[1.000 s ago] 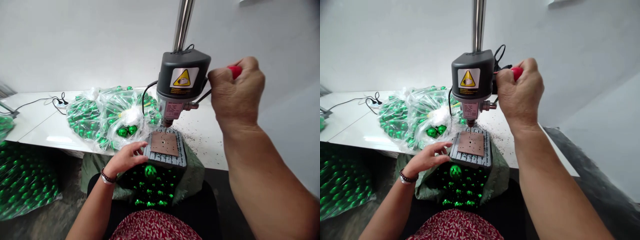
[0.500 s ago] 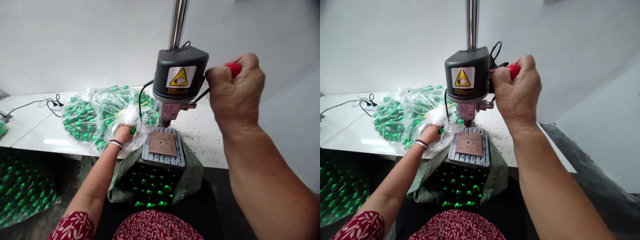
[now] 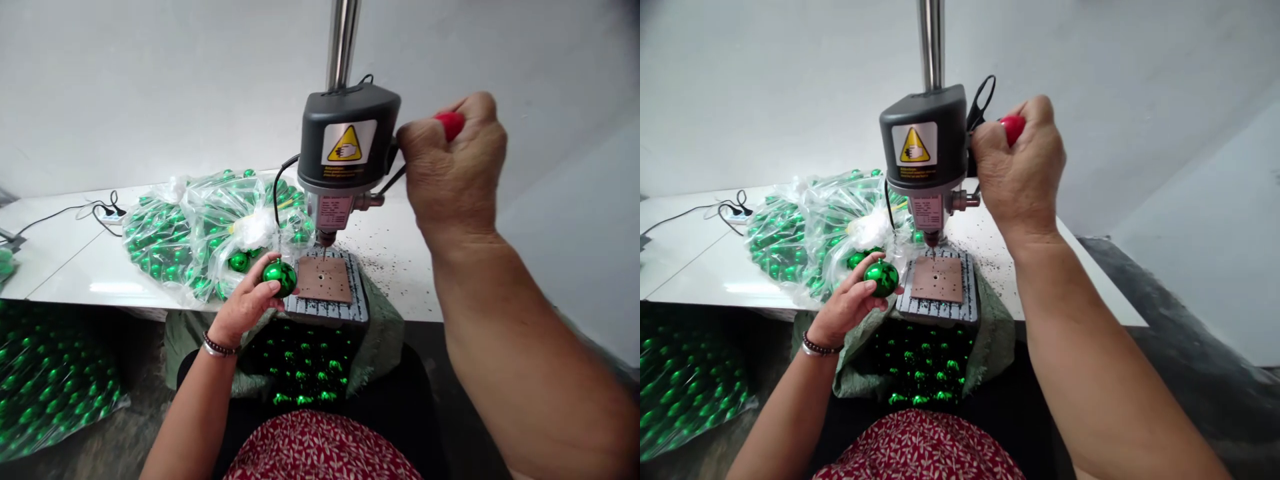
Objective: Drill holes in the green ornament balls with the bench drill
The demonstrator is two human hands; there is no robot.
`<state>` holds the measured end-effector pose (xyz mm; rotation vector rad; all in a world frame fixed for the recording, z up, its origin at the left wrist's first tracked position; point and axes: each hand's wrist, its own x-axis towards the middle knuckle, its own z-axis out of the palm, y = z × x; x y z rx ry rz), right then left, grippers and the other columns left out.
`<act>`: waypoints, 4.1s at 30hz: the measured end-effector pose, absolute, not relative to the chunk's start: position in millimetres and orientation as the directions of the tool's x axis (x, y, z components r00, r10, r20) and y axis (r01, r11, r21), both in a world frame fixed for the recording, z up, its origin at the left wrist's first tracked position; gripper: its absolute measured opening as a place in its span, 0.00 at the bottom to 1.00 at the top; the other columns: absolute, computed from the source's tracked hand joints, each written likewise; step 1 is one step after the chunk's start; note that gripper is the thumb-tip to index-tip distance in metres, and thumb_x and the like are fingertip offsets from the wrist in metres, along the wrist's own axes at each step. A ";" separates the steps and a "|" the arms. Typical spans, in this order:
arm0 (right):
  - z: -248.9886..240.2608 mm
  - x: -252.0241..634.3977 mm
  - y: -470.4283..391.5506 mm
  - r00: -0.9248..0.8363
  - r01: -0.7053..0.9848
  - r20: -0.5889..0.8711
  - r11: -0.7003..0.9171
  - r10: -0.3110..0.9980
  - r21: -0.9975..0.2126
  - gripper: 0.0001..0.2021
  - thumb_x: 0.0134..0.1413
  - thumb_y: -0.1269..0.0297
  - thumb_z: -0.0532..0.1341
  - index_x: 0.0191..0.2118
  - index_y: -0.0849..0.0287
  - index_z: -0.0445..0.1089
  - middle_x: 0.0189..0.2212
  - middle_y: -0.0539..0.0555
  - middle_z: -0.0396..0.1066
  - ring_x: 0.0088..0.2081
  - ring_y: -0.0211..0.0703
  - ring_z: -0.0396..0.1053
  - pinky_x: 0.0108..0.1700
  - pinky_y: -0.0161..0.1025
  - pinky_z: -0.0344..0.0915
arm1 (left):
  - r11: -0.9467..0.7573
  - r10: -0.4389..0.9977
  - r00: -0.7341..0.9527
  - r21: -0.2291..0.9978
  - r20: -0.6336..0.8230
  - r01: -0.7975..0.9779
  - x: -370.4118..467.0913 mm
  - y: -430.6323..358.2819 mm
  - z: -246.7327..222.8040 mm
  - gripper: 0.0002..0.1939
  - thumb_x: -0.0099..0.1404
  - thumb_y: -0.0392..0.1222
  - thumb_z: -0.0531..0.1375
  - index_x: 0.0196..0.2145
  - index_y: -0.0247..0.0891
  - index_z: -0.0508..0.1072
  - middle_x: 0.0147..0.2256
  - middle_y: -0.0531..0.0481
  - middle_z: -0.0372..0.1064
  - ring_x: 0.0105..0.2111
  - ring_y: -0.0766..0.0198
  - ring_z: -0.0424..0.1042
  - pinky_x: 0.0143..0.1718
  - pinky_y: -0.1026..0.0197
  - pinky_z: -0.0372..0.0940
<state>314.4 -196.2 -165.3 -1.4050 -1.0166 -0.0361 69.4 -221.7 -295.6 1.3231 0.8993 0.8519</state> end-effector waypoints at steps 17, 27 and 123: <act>-146.3 326.8 -179.5 0.536 0.658 0.538 0.077 0.651 -0.749 0.19 0.58 0.65 0.59 0.25 0.57 0.46 0.21 0.43 0.48 0.26 0.31 0.43 0.35 0.35 0.44 | -0.315 0.923 0.378 0.714 0.076 0.625 125.2 -185.3 -326.8 0.22 0.59 0.45 0.62 0.51 0.38 0.69 0.48 0.45 0.73 0.48 0.54 0.71 0.53 0.52 0.64; -155.1 328.7 -180.9 0.466 0.683 0.590 0.155 0.659 -0.714 0.08 0.62 0.61 0.53 0.36 0.60 0.56 0.26 0.45 0.49 0.28 0.31 0.44 0.38 0.33 0.49 | -0.317 0.926 0.374 0.658 0.057 0.684 135.2 -174.2 -330.0 0.25 0.55 0.43 0.66 0.49 0.36 0.67 0.42 0.46 0.74 0.42 0.57 0.73 0.45 0.55 0.67; -181.8 315.9 -213.4 0.572 0.633 0.629 0.205 0.527 -0.747 0.06 0.54 0.64 0.58 0.32 0.62 0.64 0.25 0.43 0.62 0.29 0.26 0.57 0.36 0.34 0.55 | -0.337 0.786 0.610 0.756 -0.102 0.562 63.3 -227.3 -302.0 0.30 0.56 0.49 0.66 0.56 0.39 0.73 0.39 0.46 0.78 0.33 0.60 0.74 0.37 0.58 0.70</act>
